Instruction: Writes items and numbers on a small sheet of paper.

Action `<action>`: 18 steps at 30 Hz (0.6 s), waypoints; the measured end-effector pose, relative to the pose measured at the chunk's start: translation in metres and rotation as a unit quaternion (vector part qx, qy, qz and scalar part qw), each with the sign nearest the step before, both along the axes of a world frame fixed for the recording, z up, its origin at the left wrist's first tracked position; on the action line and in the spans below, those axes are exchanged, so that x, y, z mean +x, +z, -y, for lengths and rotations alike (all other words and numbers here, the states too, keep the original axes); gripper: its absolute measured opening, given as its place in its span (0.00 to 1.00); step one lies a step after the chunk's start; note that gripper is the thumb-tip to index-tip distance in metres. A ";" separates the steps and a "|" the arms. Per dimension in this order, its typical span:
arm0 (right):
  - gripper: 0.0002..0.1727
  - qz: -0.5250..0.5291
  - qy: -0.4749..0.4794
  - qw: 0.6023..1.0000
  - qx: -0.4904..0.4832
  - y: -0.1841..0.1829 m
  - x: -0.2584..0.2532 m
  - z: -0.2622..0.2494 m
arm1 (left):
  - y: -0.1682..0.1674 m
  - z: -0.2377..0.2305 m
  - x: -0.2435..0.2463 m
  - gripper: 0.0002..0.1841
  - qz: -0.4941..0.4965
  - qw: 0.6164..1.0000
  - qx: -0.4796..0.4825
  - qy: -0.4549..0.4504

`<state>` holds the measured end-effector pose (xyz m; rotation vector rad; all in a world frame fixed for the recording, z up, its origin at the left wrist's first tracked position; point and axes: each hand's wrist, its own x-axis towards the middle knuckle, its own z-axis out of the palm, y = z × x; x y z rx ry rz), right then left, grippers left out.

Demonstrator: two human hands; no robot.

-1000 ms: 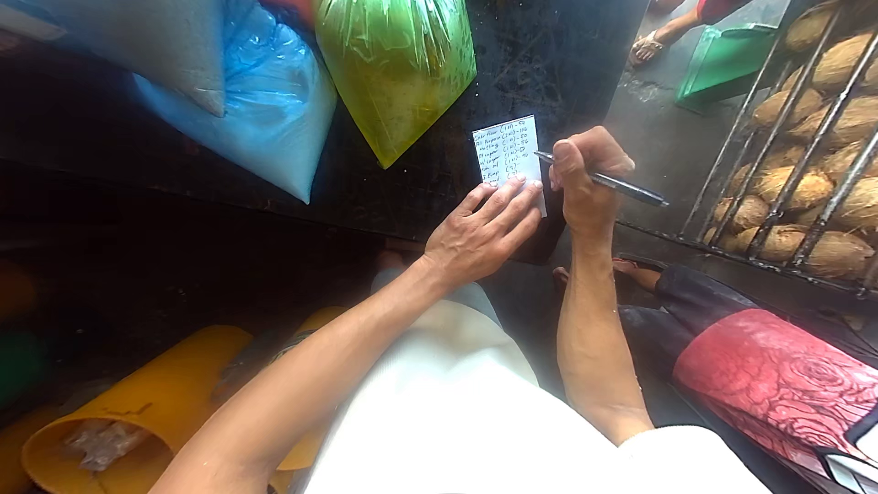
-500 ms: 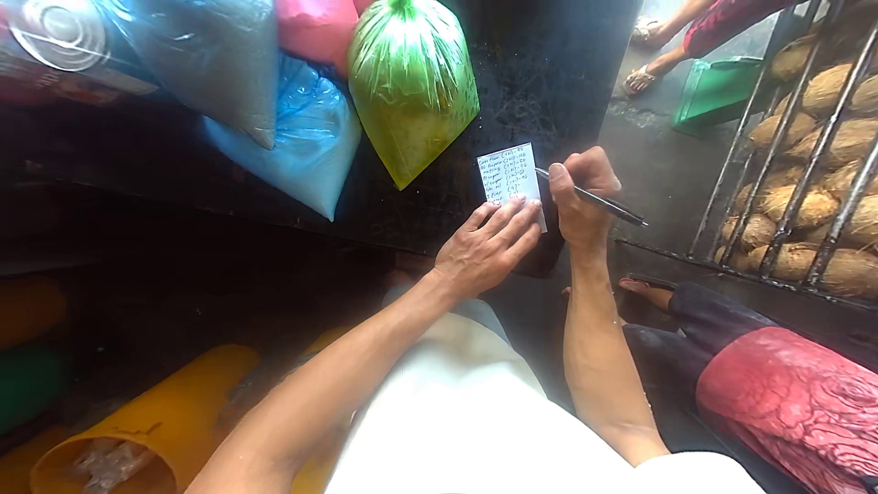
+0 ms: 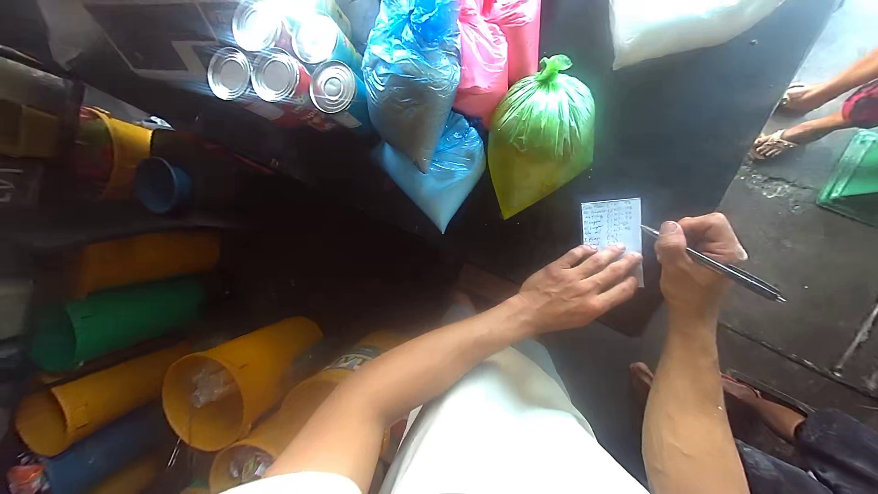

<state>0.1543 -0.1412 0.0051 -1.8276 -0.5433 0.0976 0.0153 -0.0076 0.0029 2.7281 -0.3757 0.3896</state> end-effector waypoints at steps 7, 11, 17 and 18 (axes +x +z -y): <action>0.06 0.003 0.000 1.000 0.005 0.001 0.000 0.000 | 0.001 0.000 0.000 0.19 0.001 1.000 0.004 0.003; 0.08 -0.003 -0.004 1.000 0.007 0.001 -0.001 0.001 | 0.001 0.000 0.000 0.19 0.001 1.000 0.006 -0.003; 0.07 0.007 -0.016 1.000 -0.020 0.003 -0.004 0.000 | 0.000 0.000 -0.001 0.19 -0.002 1.000 0.006 -0.002; 0.07 0.007 -0.017 0.999 -0.026 0.003 -0.004 0.000 | -0.001 0.001 -0.001 0.19 -0.004 1.000 0.001 -0.001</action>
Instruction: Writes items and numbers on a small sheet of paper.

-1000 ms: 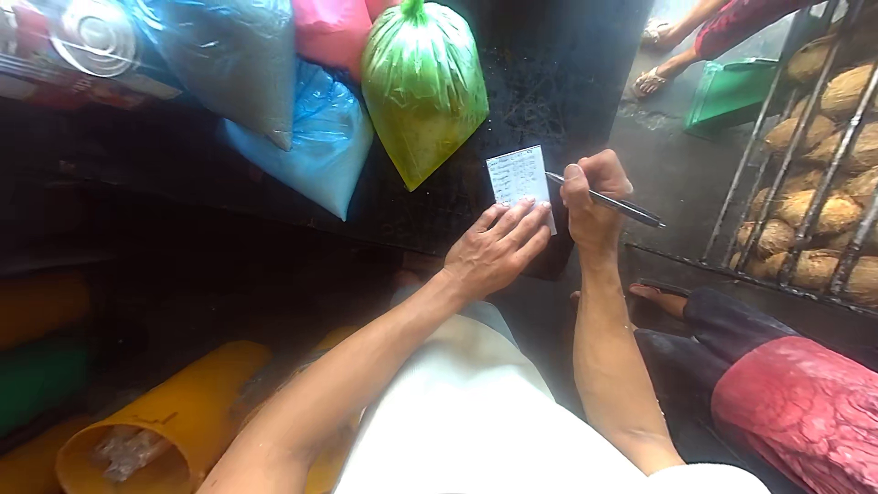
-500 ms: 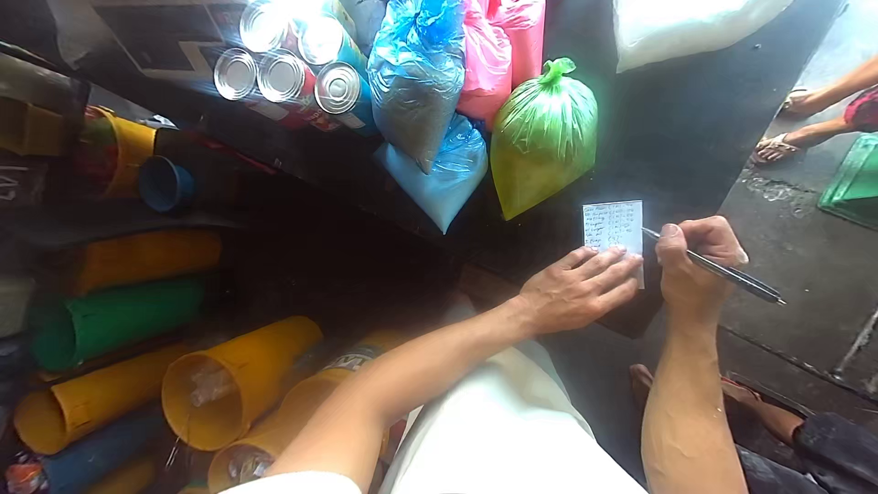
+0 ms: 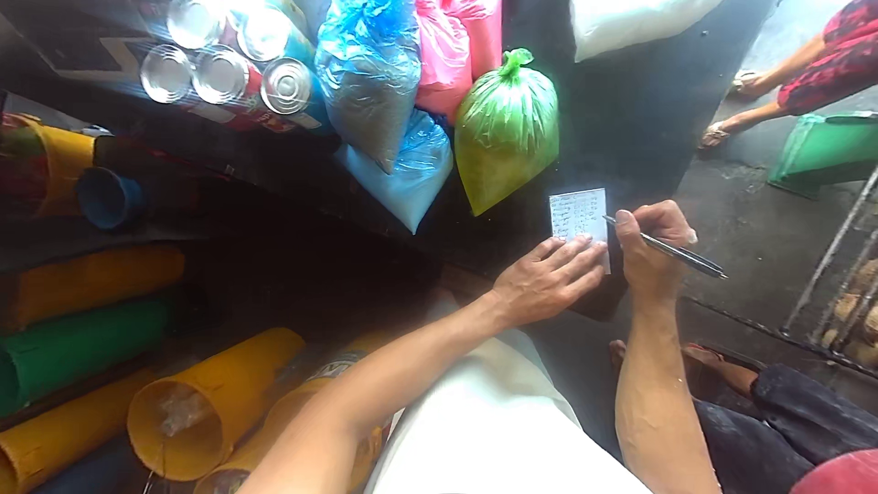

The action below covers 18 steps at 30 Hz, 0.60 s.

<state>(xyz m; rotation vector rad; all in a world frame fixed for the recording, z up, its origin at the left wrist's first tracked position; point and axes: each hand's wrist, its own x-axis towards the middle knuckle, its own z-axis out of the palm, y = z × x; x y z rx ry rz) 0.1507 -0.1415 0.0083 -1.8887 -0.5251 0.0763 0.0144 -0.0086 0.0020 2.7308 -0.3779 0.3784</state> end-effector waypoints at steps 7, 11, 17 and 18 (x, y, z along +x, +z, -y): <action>0.06 -0.003 0.011 1.000 0.019 0.000 0.001 0.003 | -0.002 0.002 0.000 0.18 -0.017 1.000 0.005 -0.007; 0.06 0.002 0.007 0.999 0.043 -0.002 -0.001 0.004 | -0.003 0.001 0.000 0.17 -0.008 1.000 0.008 -0.007; 0.06 -0.002 -0.002 1.000 0.030 -0.002 -0.004 0.004 | -0.003 0.000 0.000 0.17 -0.007 1.000 0.014 -0.007; 0.06 -0.003 -0.003 1.000 0.029 -0.002 -0.004 0.004 | -0.004 0.000 0.000 0.17 -0.005 1.000 0.014 -0.006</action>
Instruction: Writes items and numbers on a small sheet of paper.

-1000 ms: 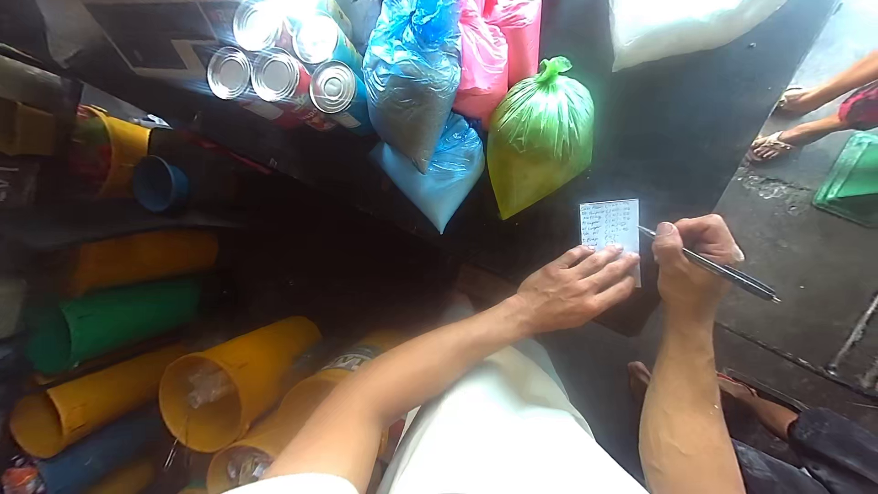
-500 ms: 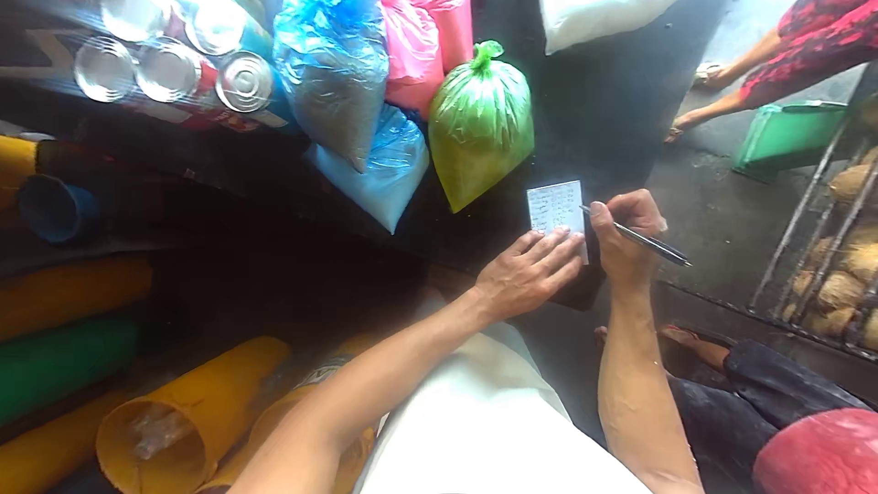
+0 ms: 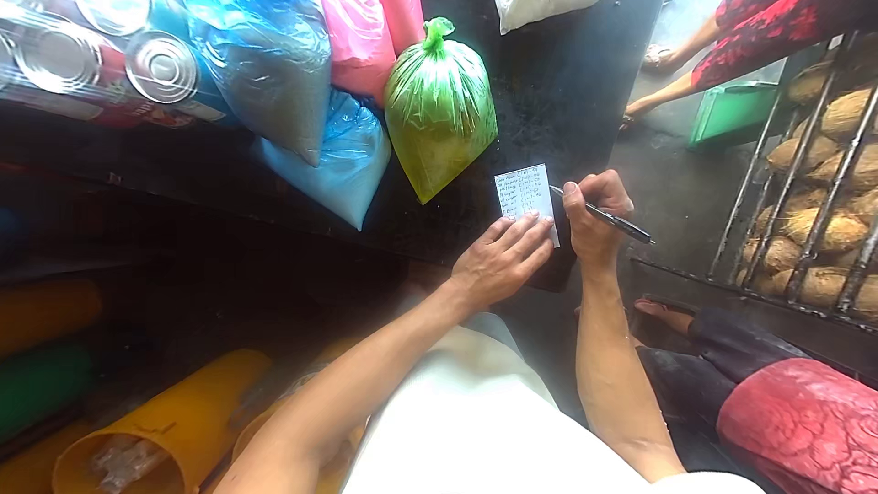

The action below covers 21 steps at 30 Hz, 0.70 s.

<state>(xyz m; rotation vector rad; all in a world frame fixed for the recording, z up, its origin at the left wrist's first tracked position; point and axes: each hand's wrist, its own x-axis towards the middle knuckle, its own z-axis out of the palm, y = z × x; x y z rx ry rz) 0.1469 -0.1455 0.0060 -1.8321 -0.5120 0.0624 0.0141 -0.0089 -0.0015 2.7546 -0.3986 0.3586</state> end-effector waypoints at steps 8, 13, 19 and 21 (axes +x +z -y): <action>0.07 0.005 -0.002 1.000 -0.007 0.000 -0.003 0.001 | 0.000 0.000 -0.001 0.17 -0.005 1.000 0.000 -0.004; 0.05 -0.006 0.047 0.999 0.006 0.002 -0.002 0.006 | 0.000 0.000 -0.001 0.17 -0.006 1.000 0.001 -0.004; 0.10 0.015 0.081 0.995 0.049 -0.004 0.009 0.002 | -0.001 0.000 -0.001 0.18 -0.017 1.000 0.004 -0.008; 0.12 0.031 0.074 0.996 0.036 -0.005 0.010 -0.002 | -0.001 0.000 0.000 0.18 -0.021 1.000 0.002 -0.010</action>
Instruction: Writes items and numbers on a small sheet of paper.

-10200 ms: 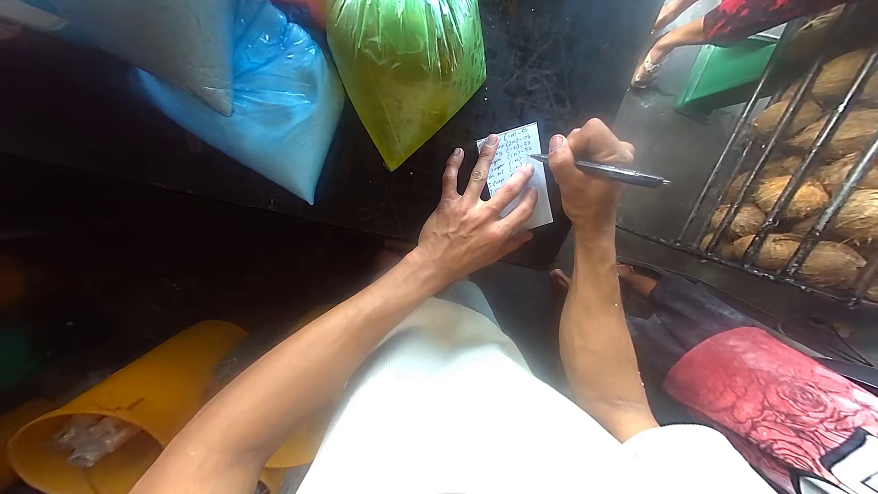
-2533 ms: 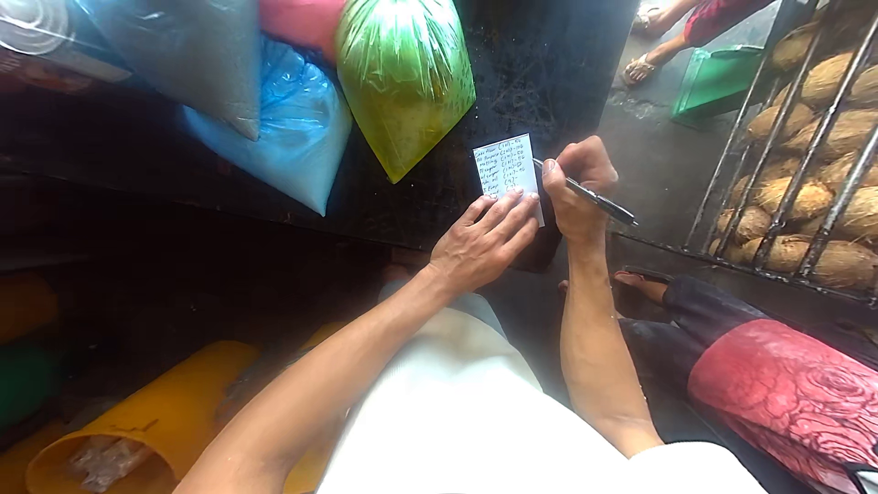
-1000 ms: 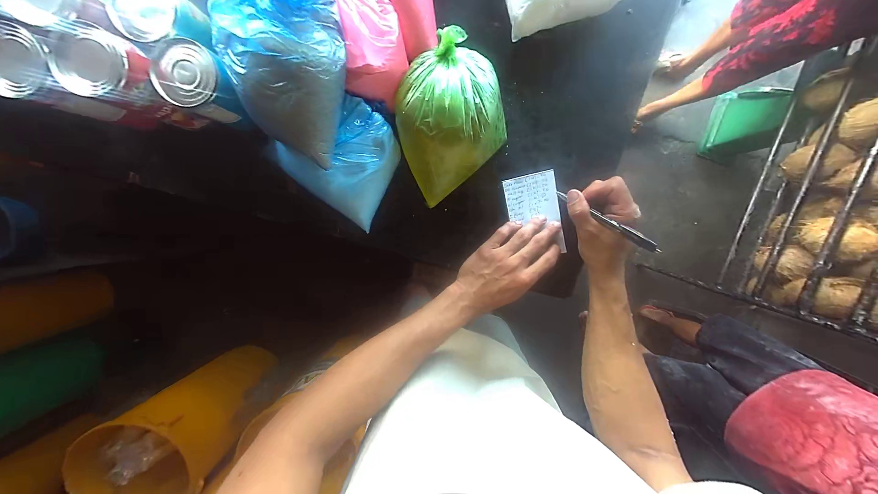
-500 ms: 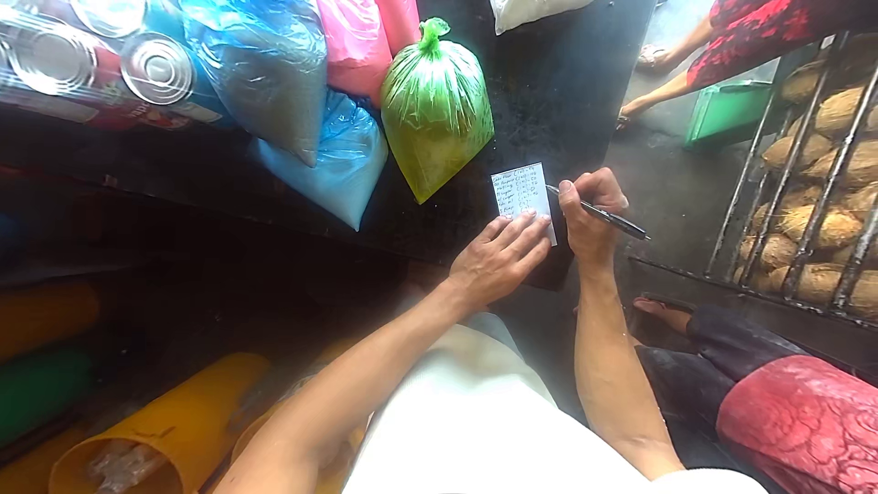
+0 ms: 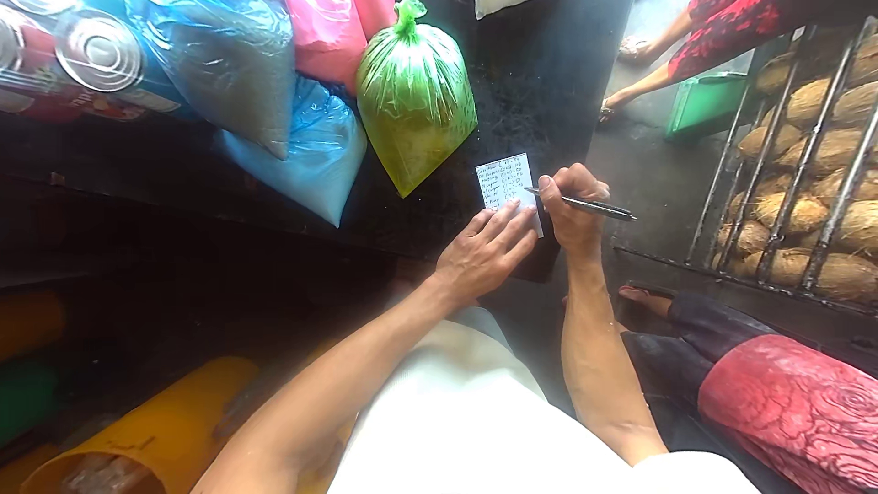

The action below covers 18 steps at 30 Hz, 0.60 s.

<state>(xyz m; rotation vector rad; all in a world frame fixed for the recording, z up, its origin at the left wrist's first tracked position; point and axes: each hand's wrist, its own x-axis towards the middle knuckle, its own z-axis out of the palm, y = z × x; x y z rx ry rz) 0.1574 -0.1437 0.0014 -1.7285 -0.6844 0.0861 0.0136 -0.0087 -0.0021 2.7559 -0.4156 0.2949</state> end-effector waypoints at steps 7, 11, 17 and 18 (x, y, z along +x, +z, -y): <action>0.13 0.022 -0.020 0.999 -0.030 -0.001 -0.001 -0.003 | 0.001 0.000 0.001 0.18 -0.005 1.000 -0.007 -0.002; 0.14 0.029 -0.024 0.999 -0.012 -0.002 -0.002 -0.003 | 0.001 0.000 0.000 0.18 -0.005 1.000 -0.009 -0.001; 0.13 0.027 -0.049 0.998 -0.019 0.002 -0.008 -0.004 | 0.000 0.000 0.001 0.18 0.003 1.000 -0.008 0.004; 0.12 0.030 -0.046 0.998 -0.009 0.000 -0.007 -0.004 | 0.000 0.000 0.000 0.18 0.002 1.000 -0.007 0.004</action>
